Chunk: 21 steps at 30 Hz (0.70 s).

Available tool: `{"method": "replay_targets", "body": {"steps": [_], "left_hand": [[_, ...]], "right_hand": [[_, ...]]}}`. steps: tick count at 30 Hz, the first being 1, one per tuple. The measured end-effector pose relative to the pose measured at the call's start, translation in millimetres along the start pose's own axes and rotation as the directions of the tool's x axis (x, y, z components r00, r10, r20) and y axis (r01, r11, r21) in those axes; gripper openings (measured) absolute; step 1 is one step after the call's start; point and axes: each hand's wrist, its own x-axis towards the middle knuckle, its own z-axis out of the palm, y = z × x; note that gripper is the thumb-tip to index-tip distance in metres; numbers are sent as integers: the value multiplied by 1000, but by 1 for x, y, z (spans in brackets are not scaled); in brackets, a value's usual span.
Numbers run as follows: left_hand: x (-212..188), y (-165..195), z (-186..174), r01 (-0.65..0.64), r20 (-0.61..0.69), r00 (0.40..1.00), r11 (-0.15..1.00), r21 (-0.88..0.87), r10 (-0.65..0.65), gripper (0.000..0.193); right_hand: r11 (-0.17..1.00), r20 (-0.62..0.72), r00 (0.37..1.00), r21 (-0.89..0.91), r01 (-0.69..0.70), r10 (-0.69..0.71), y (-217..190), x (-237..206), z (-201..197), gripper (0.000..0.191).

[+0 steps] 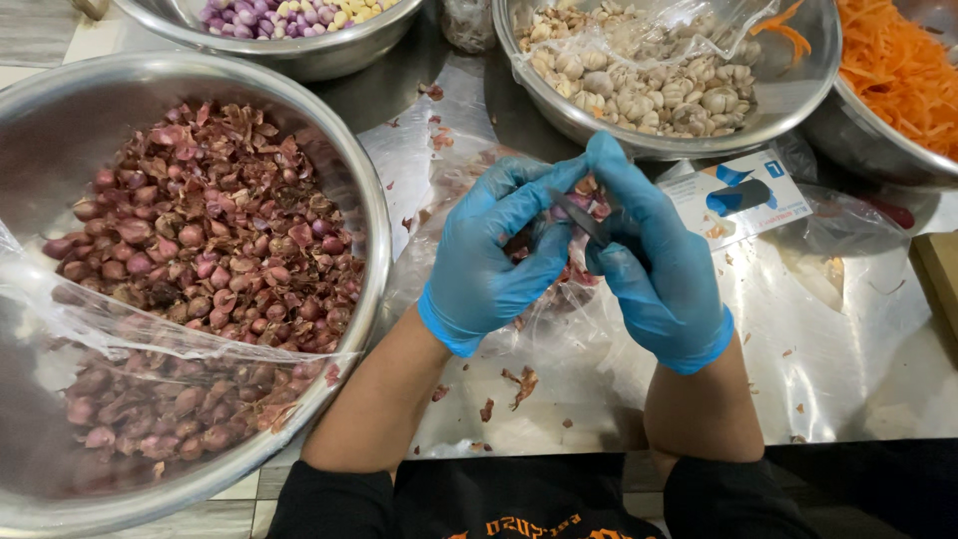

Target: The person, wearing blue gloves, trims and peels shallots one at a time with a small paring knife at a stainless steel prep table, discarding the skins onto the table and setting peeled shallots aside. Large bowls of unpeeled shallots, garlic, and shredded carrot surround the work area.

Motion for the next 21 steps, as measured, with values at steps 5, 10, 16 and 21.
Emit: {"method": "replay_targets", "body": {"steps": [5,10,16,21], "left_hand": [[0,-2,6,40,-15,999,984,-172,-43,44],[0,-5,-4,-161,17,987,978,132,160,54],[3,-8,0,-164,27,986,980,111,162,49],[4,-3,3,-230,-1,972,952,202,234,49]], "right_hand": [[984,-42,997,-160,-72,66,10,-8,0,42],[983,-18,997,-165,-80,78,14,-9,-3,41],[891,-89,996,-455,-16,-27,14,-7,4,33],[990,-145,984,108,-87,102,22,-12,10,26]]}}
